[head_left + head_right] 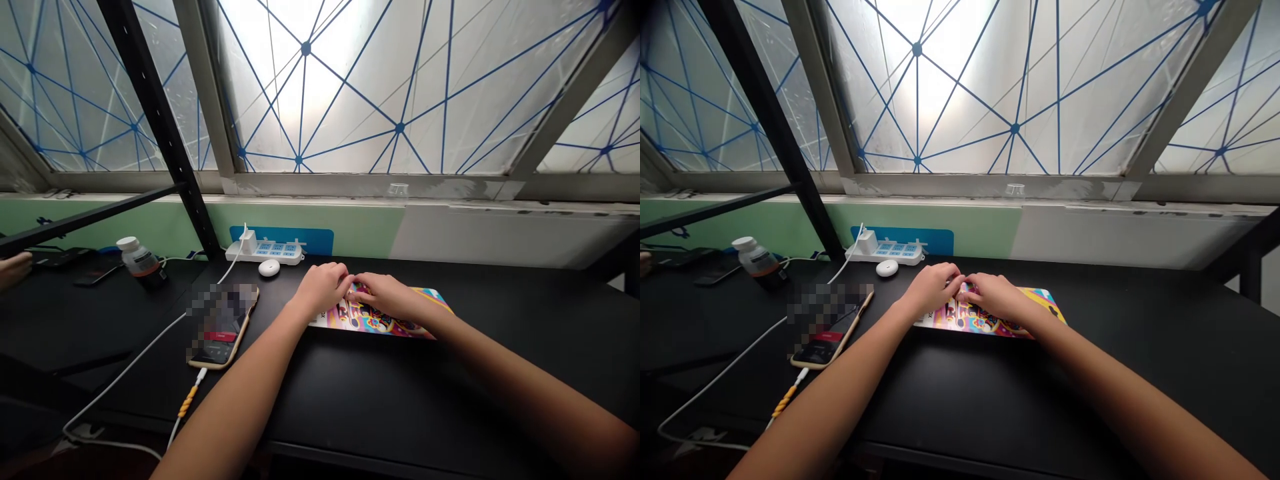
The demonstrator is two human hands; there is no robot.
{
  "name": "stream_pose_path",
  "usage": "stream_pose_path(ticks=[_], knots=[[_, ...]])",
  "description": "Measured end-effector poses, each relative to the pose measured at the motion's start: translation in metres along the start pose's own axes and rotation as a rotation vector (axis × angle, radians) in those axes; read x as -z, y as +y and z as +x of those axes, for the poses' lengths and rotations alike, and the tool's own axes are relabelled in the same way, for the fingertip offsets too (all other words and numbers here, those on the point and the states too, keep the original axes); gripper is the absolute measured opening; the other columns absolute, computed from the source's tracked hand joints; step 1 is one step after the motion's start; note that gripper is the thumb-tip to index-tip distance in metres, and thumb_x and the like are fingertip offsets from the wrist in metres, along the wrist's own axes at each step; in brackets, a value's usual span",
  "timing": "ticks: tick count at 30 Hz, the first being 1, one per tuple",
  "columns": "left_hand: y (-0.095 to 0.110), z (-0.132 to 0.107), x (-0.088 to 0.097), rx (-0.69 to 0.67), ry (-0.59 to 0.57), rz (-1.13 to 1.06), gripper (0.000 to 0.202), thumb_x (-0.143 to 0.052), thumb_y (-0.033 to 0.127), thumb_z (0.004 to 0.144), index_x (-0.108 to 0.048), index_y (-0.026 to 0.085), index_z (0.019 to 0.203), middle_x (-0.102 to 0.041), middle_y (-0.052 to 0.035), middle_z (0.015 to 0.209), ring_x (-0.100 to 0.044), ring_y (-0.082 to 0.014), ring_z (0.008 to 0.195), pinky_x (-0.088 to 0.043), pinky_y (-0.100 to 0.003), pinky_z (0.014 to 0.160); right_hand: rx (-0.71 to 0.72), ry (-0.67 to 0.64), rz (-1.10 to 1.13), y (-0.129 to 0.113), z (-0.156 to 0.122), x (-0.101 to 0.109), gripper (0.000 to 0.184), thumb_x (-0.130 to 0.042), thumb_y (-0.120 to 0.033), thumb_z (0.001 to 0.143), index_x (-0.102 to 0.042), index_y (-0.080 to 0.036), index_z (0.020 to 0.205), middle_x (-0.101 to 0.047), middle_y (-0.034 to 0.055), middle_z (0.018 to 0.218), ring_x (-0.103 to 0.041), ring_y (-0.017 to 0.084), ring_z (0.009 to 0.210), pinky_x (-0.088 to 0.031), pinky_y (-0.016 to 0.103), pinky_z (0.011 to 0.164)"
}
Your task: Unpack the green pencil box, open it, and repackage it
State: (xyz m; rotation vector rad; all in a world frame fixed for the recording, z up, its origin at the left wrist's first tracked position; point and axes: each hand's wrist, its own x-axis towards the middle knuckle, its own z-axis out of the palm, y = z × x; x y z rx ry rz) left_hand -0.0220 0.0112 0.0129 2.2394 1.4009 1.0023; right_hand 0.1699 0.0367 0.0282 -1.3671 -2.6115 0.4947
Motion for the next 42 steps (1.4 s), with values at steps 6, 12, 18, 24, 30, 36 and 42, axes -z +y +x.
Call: stream_pose_path(ticks=[6,12,18,24,30,36,42], knots=[[0.004,0.000,0.002,-0.085,-0.061,0.214,0.032,-0.065,0.047,0.089,-0.064,0.020,0.105,-0.065,-0.0093,0.100,-0.063,-0.0296,0.094,-0.047,-0.039,0.083,-0.099,0.100,-0.033,0.042,-0.031,0.018,0.053,-0.056,-0.068,0.084,-0.066,-0.024,0.110,-0.071,0.0117,0.118,-0.066,0.034,0.106,-0.047,0.042,0.089],[0.028,0.002,0.009,-0.198,0.027,0.566,0.042,-0.054,0.060,0.094,-0.061,0.019,0.097,-0.061,-0.0098,0.099,-0.059,-0.0271,0.096,-0.043,-0.035,0.079,-0.104,0.270,-0.092,0.045,-0.059,0.039,0.038,-0.069,-0.061,0.077,-0.058,-0.027,0.090,-0.072,0.0054,0.091,-0.066,0.027,0.081,-0.046,0.034,0.067],[0.045,-0.003,0.017,-0.295,0.107,0.746,0.041,-0.051,0.061,0.094,-0.058,0.020,0.088,-0.060,-0.0074,0.090,-0.056,-0.0252,0.087,-0.037,-0.036,0.073,0.023,0.331,-0.287,0.020,-0.074,0.044,0.022,-0.067,-0.044,0.086,-0.055,-0.027,0.092,-0.067,0.0035,0.090,-0.061,0.022,0.072,-0.036,0.031,0.059],[0.045,-0.007,0.003,-0.448,0.132,0.722,0.030,-0.067,0.047,0.091,-0.061,0.019,0.082,-0.061,-0.0102,0.104,-0.055,-0.0266,0.095,-0.040,-0.036,0.074,0.147,0.271,-0.579,0.003,-0.081,0.037,0.004,-0.060,-0.016,0.088,-0.060,-0.020,0.087,-0.064,0.0046,0.092,-0.058,0.018,0.071,-0.037,0.031,0.064],[0.035,-0.005,-0.001,-0.427,-0.089,0.405,0.041,-0.061,0.057,0.091,-0.053,0.020,0.074,-0.064,-0.0055,0.101,-0.061,-0.0208,0.088,-0.044,-0.037,0.085,0.255,0.168,-0.557,-0.004,-0.075,0.022,0.014,-0.062,-0.015,0.083,-0.066,-0.017,0.096,-0.059,0.0100,0.102,-0.054,0.023,0.091,-0.043,0.032,0.072],[0.006,0.002,0.010,-0.214,-0.081,0.414,0.055,-0.060,0.069,0.084,-0.057,0.019,0.108,-0.068,-0.0091,0.109,-0.064,-0.0282,0.096,-0.046,-0.038,0.083,0.359,0.101,-0.542,-0.011,-0.070,0.001,0.024,-0.060,-0.016,0.080,-0.069,-0.015,0.102,-0.056,0.0131,0.109,-0.049,0.026,0.095,-0.045,0.035,0.073],[0.007,-0.001,0.006,-0.060,-0.269,0.419,0.059,-0.051,0.074,0.086,-0.058,0.023,0.114,-0.069,-0.0079,0.110,-0.064,-0.0306,0.098,-0.045,-0.039,0.082,0.359,0.050,-0.308,-0.005,-0.074,0.011,0.010,-0.065,-0.028,0.086,-0.068,-0.019,0.089,-0.059,0.0107,0.110,-0.054,0.025,0.097,-0.047,0.036,0.081]])
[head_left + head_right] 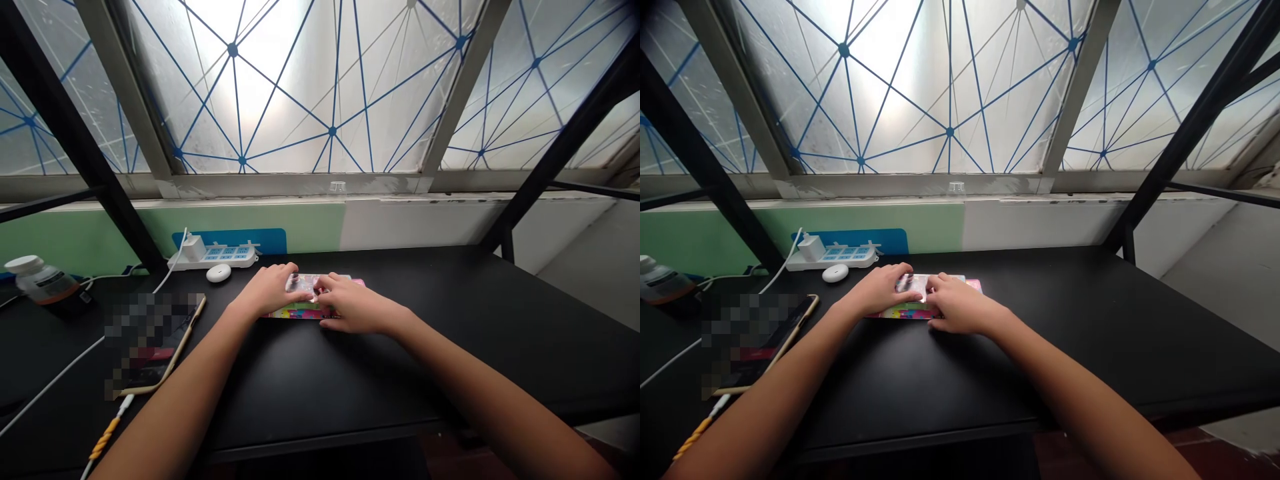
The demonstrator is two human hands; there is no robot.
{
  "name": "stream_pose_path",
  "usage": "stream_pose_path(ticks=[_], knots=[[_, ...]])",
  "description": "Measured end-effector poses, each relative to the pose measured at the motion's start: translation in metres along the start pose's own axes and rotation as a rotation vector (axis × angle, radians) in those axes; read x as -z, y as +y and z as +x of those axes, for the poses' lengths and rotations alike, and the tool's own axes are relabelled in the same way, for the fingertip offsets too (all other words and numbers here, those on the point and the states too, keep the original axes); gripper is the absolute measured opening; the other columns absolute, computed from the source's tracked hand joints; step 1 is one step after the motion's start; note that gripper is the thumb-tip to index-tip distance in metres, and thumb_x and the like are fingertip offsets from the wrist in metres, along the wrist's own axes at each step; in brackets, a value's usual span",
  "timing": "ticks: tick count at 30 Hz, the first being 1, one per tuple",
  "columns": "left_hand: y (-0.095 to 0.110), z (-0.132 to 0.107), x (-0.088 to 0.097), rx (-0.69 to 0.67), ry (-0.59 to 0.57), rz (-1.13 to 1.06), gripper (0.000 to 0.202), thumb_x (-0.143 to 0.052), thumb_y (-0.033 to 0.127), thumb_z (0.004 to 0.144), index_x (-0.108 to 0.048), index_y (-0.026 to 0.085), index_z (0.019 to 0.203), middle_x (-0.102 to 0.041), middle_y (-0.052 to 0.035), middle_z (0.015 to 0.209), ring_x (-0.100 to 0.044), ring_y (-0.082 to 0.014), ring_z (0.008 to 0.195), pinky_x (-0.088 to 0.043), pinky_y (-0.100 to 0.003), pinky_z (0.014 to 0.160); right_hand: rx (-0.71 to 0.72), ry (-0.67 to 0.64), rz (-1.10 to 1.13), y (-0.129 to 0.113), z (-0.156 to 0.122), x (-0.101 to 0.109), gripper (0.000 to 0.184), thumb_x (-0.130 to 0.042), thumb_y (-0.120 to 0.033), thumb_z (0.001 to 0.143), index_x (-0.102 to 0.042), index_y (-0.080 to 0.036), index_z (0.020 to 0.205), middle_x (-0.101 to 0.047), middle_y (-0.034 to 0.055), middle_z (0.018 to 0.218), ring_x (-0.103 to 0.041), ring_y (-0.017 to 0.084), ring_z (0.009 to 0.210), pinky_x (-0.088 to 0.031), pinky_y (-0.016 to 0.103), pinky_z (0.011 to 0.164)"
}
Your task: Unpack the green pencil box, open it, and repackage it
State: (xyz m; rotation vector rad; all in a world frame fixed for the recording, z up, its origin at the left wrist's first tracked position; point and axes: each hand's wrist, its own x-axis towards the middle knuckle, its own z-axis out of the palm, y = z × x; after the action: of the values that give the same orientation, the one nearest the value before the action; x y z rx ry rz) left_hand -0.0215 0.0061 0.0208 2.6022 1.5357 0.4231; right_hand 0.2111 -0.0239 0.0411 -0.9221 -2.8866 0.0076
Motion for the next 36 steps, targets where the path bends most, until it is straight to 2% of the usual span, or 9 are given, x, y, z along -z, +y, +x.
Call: stream_pose_path(ticks=[3,9,13,17,20,24,26,31,36], knots=[[0.005,0.000,-0.004,-0.001,0.033,0.025,0.058,-0.051,0.075,0.085,-0.059,0.022,0.108,-0.066,-0.0082,0.109,-0.060,-0.0307,0.104,-0.044,-0.040,0.085,-0.086,0.044,0.201,0.016,-0.003,0.004,0.020,-0.064,-0.040,0.089,-0.065,-0.021,0.092,-0.062,0.0085,0.109,-0.059,0.023,0.095,-0.048,0.034,0.080],[0.014,0.005,-0.012,-0.053,0.253,0.125,0.063,-0.063,0.074,0.079,-0.059,0.021,0.114,-0.064,-0.0084,0.109,-0.057,-0.0286,0.104,-0.041,-0.039,0.088,-0.339,0.122,0.225,0.060,-0.003,-0.007,0.069,-0.066,-0.062,0.081,-0.052,-0.021,0.135,-0.059,0.0150,0.133,-0.057,0.033,0.118,-0.044,0.047,0.100],[0.020,0.005,-0.010,-0.111,0.383,0.207,0.068,-0.061,0.074,0.080,-0.058,0.019,0.121,-0.063,-0.0108,0.114,-0.056,-0.0290,0.105,-0.039,-0.040,0.091,-0.297,0.145,0.093,0.072,0.003,-0.002,0.084,-0.069,-0.072,0.072,-0.055,-0.018,0.135,-0.060,0.0170,0.126,-0.056,0.036,0.115,-0.045,0.050,0.098],[0.027,-0.001,0.011,-0.122,0.404,0.298,0.072,-0.066,0.069,0.080,-0.054,0.020,0.131,-0.060,-0.0129,0.126,-0.055,-0.0303,0.110,-0.038,-0.044,0.095,-0.206,0.255,-0.133,0.057,0.006,0.008,0.086,-0.078,-0.071,0.063,-0.059,-0.013,0.124,-0.061,0.0168,0.109,-0.059,0.035,0.099,-0.051,0.047,0.084],[0.036,-0.013,0.033,-0.020,0.392,0.323,0.076,-0.075,0.063,0.077,-0.051,0.020,0.135,-0.056,-0.0157,0.136,-0.050,-0.0346,0.124,-0.030,-0.054,0.108,-0.154,0.334,-0.287,0.035,-0.003,0.006,0.066,-0.078,-0.059,0.072,-0.060,-0.011,0.115,-0.062,0.0164,0.104,-0.061,0.033,0.089,-0.051,0.044,0.076],[0.054,-0.044,0.043,-0.023,0.067,0.205,0.052,-0.081,0.047,0.077,-0.060,0.023,0.119,-0.068,-0.0079,0.117,-0.063,-0.0301,0.107,-0.038,-0.055,0.105,-0.016,0.384,-0.339,0.005,-0.033,-0.010,0.019,-0.056,-0.028,0.094,-0.062,-0.015,0.107,-0.070,0.0118,0.095,-0.064,0.027,0.078,-0.050,0.039,0.072],[0.058,-0.065,0.035,-0.003,-0.002,0.154,0.040,-0.075,0.036,0.085,-0.060,0.024,0.120,-0.069,-0.0074,0.116,-0.066,-0.0279,0.104,-0.048,-0.048,0.097,0.039,0.422,-0.333,-0.006,-0.049,-0.020,0.029,-0.046,-0.018,0.097,-0.060,-0.018,0.122,-0.074,0.0106,0.109,-0.068,0.028,0.092,-0.050,0.041,0.083],[0.046,-0.109,0.002,-0.029,0.153,0.093,0.044,-0.063,0.044,0.092,-0.056,0.024,0.131,-0.058,-0.0093,0.142,-0.054,-0.0314,0.130,-0.046,-0.049,0.104,0.016,0.343,-0.264,-0.019,-0.072,-0.040,0.058,-0.051,-0.026,0.095,-0.040,-0.024,0.152,-0.060,0.0053,0.143,-0.062,0.028,0.120,-0.047,0.040,0.096],[0.035,-0.119,-0.018,0.011,0.278,0.192,0.080,-0.060,0.066,0.086,-0.043,0.016,0.147,-0.039,-0.0223,0.155,-0.038,-0.0441,0.141,-0.045,-0.058,0.102,-0.033,0.301,-0.303,-0.023,-0.074,-0.046,0.074,-0.056,-0.054,0.091,-0.033,-0.026,0.156,-0.055,0.0038,0.146,-0.061,0.030,0.123,-0.045,0.041,0.097]])
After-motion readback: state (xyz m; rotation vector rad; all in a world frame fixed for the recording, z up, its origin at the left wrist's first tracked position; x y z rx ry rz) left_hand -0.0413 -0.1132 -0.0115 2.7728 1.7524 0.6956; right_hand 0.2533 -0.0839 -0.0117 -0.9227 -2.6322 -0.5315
